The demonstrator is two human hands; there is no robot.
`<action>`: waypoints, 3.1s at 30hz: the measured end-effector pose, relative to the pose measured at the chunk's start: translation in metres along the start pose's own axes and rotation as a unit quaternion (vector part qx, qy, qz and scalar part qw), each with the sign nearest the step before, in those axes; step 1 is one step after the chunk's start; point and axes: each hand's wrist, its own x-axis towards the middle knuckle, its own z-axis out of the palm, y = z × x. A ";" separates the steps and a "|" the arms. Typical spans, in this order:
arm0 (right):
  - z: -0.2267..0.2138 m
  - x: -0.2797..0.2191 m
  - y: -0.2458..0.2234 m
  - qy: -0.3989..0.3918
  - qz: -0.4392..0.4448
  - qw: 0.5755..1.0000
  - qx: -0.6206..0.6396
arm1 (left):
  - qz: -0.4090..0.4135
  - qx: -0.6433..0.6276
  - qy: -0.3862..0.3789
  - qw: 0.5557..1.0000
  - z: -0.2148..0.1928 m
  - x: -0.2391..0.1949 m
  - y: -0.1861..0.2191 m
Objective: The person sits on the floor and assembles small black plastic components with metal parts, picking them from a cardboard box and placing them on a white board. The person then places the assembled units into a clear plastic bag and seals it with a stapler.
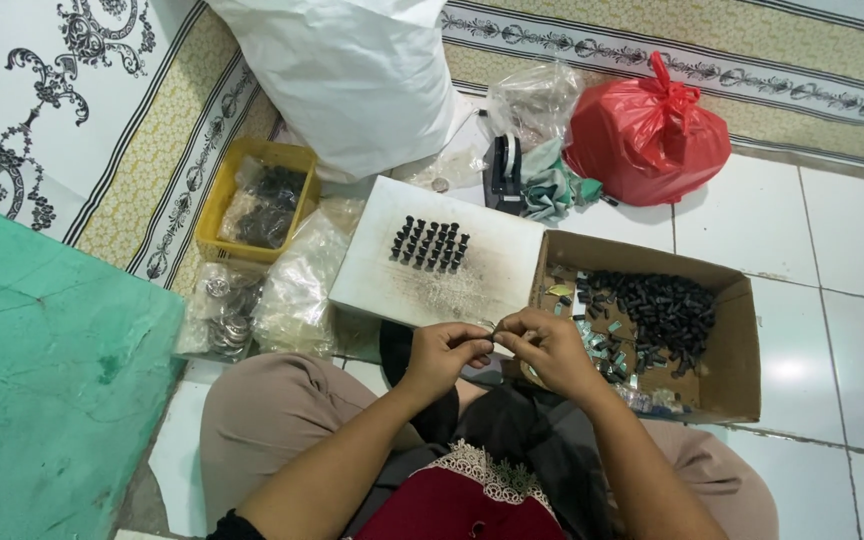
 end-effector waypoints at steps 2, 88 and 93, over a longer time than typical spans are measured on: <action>0.000 0.004 -0.006 -0.014 0.004 1.000 -0.017 | 0.006 0.012 -0.004 1.000 -0.003 0.002 -0.003; 0.339 0.127 0.027 -0.046 -0.215 0.854 -0.472 | -0.102 0.434 0.320 0.836 -0.277 0.065 -0.034; 0.342 0.119 0.020 -0.019 -0.201 0.867 -0.455 | -0.183 0.405 0.346 0.826 -0.277 0.069 -0.031</action>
